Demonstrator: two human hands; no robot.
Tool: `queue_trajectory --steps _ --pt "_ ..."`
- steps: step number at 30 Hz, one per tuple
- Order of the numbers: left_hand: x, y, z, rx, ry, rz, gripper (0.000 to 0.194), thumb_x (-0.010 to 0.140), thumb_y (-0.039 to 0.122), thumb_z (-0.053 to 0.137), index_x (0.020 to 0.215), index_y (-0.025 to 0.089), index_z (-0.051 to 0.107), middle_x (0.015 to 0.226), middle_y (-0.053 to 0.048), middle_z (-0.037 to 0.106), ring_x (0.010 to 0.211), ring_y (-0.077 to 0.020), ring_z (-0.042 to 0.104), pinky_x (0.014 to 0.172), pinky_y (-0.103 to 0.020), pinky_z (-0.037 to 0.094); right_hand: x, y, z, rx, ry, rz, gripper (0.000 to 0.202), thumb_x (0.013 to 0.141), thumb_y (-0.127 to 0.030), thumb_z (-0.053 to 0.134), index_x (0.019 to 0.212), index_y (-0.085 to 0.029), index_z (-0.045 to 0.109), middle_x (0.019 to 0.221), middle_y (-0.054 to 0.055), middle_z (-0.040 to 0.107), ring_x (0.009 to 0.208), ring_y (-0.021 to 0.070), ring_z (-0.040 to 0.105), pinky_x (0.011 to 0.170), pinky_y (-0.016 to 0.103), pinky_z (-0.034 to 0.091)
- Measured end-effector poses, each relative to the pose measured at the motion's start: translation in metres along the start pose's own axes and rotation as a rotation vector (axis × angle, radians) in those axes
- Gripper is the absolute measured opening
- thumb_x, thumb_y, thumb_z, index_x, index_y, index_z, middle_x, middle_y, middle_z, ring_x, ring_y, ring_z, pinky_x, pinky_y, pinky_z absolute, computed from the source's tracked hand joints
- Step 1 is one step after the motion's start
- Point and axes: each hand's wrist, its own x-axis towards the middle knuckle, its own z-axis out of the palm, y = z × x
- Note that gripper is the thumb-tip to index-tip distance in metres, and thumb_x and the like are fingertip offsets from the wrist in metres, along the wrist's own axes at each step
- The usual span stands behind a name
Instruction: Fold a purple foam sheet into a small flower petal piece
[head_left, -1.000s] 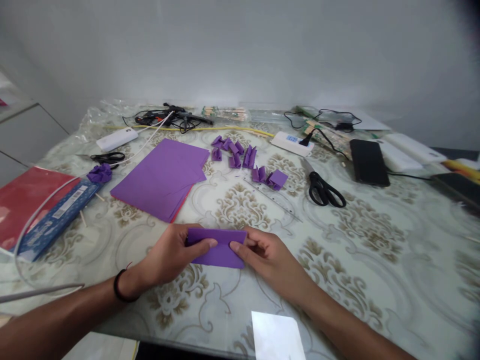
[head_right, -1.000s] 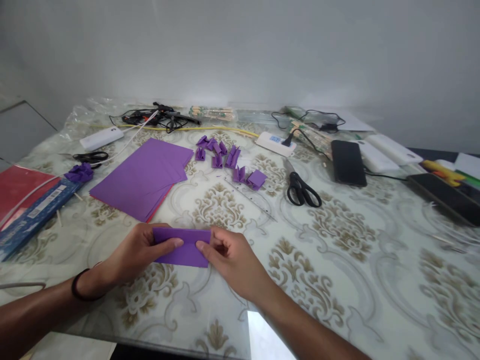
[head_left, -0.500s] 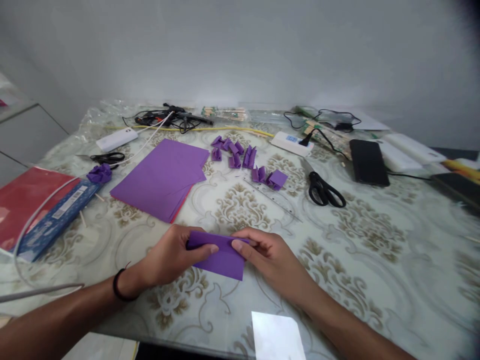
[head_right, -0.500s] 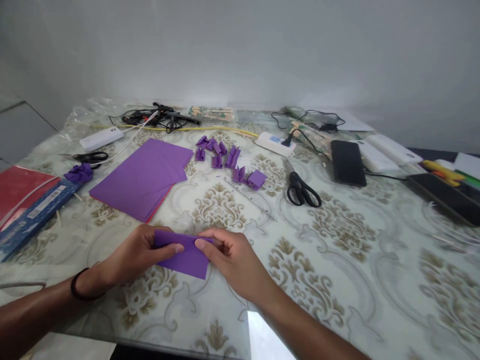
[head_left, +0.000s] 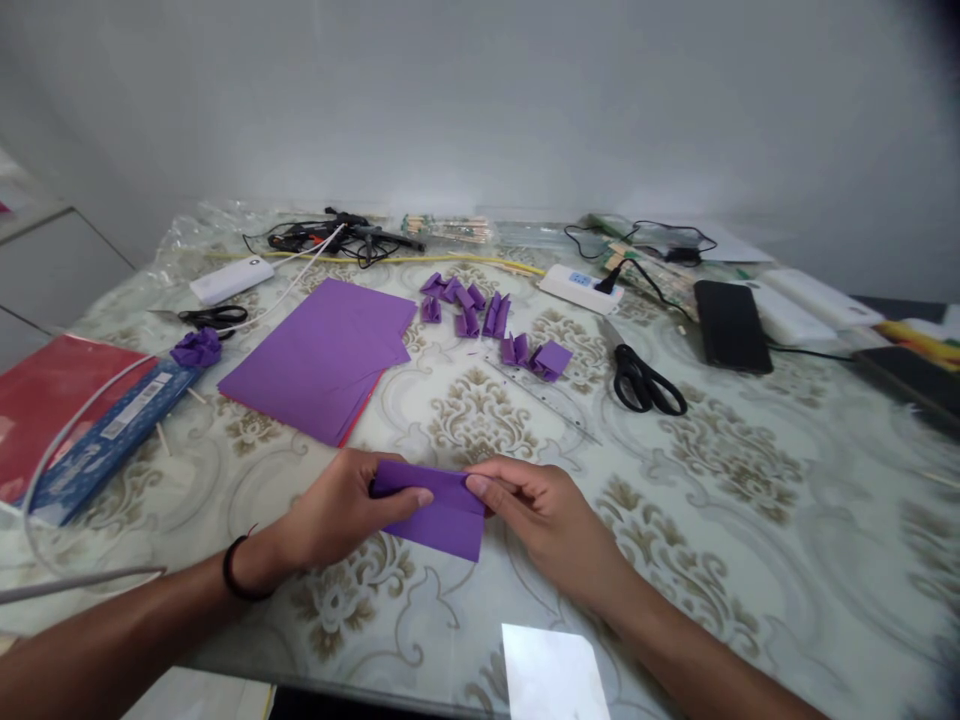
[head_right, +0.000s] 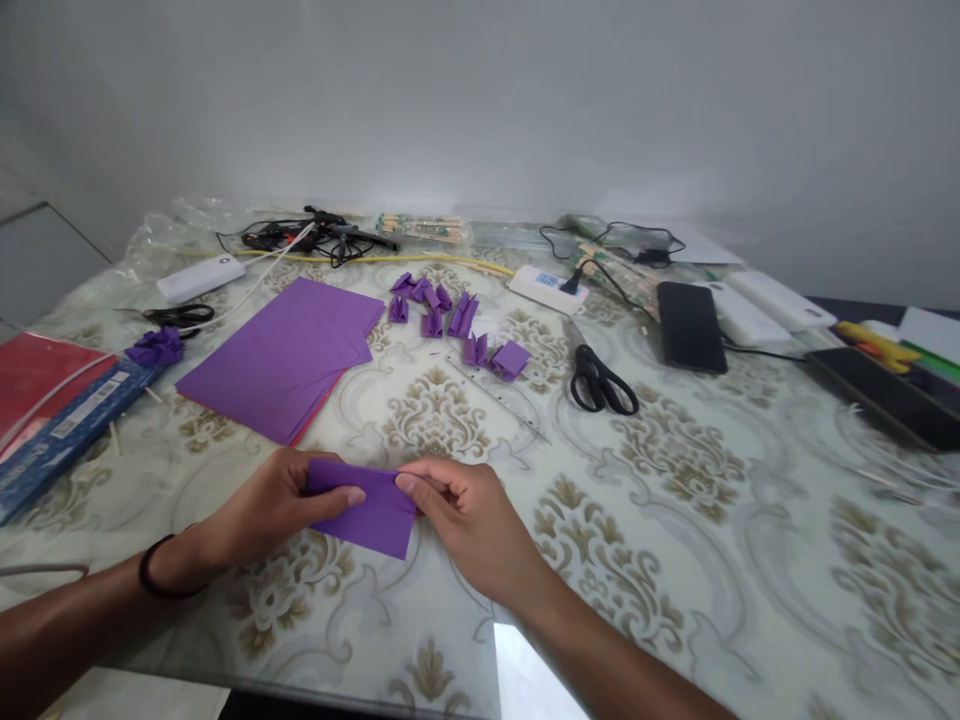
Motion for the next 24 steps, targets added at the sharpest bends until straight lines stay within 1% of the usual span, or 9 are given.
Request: queue_trajectory --steps 4,6,9,12,15,19,22,24 --pt "0.002 0.002 -0.002 -0.082 0.026 -0.003 0.033 0.089 0.046 0.077 0.085 0.013 0.077 0.075 -0.002 0.070 0.064 -0.0133 0.057 0.059 -0.023 0.045 0.000 0.001 -0.001 0.068 -0.011 0.012 0.029 0.095 -0.046 0.067 0.086 -0.022 0.080 0.076 0.003 0.075 0.071 0.0198 0.070 0.068 0.031 0.053" --pt "0.004 0.003 -0.004 -0.121 0.042 0.006 0.031 0.087 0.045 0.079 0.084 0.014 0.077 0.078 -0.002 0.072 0.068 -0.0145 0.060 0.063 -0.024 0.048 0.000 0.002 -0.001 0.085 -0.020 0.022 0.030 0.095 -0.048 0.068 0.087 -0.021 0.079 0.075 0.003 0.077 0.072 0.0204 0.073 0.070 0.032 0.055" --pt "0.006 0.003 -0.008 -0.155 0.037 0.027 0.028 0.086 0.041 0.081 0.080 0.014 0.076 0.077 -0.002 0.071 0.069 -0.0139 0.060 0.064 -0.023 0.048 0.000 0.001 -0.002 0.082 -0.043 0.027 0.032 0.096 -0.049 0.069 0.088 -0.020 0.079 0.074 0.004 0.078 0.072 0.0201 0.074 0.070 0.030 0.055" --pt "0.007 0.003 -0.010 -0.177 0.044 0.039 0.027 0.084 0.039 0.084 0.077 0.014 0.076 0.075 0.000 0.071 0.067 -0.0125 0.059 0.064 -0.022 0.047 0.001 0.001 -0.004 0.058 -0.081 0.030 0.036 0.097 -0.052 0.068 0.086 -0.019 0.079 0.076 0.005 0.080 0.074 0.0197 0.075 0.071 0.029 0.054" --pt "0.007 0.004 -0.011 -0.210 0.085 0.013 0.025 0.082 0.039 0.086 0.081 0.014 0.079 0.075 0.000 0.073 0.066 -0.0119 0.059 0.063 -0.022 0.047 0.001 0.001 -0.005 0.029 -0.142 0.061 0.044 0.098 -0.057 0.066 0.080 -0.018 0.076 0.077 0.008 0.082 0.075 0.0201 0.076 0.073 0.030 0.054" --pt "0.008 0.001 -0.011 -0.284 0.138 -0.012 0.026 0.079 0.039 0.090 0.086 0.015 0.083 0.076 -0.002 0.077 0.064 -0.0126 0.062 0.063 -0.023 0.049 0.002 0.003 -0.003 0.064 -0.221 0.111 0.052 0.097 -0.064 0.065 0.082 -0.016 0.077 0.080 0.010 0.082 0.074 0.0198 0.077 0.073 0.030 0.056" --pt "0.008 -0.002 -0.010 -0.354 0.141 -0.015 0.023 0.078 0.036 0.092 0.082 0.015 0.084 0.075 -0.002 0.079 0.062 -0.0128 0.064 0.063 -0.023 0.052 0.002 0.004 -0.003 0.077 -0.245 0.092 0.054 0.096 -0.064 0.065 0.078 -0.015 0.076 0.080 0.010 0.081 0.068 0.0174 0.074 0.069 0.029 0.056" --pt "0.008 -0.002 -0.010 -0.398 0.113 -0.019 0.020 0.078 0.033 0.092 0.080 0.015 0.084 0.077 -0.003 0.081 0.063 -0.0132 0.066 0.063 -0.023 0.053 0.001 0.004 -0.003 0.055 -0.251 0.057 0.052 0.098 -0.061 0.065 0.075 -0.015 0.074 0.078 0.010 0.081 0.067 0.0165 0.072 0.067 0.028 0.055"
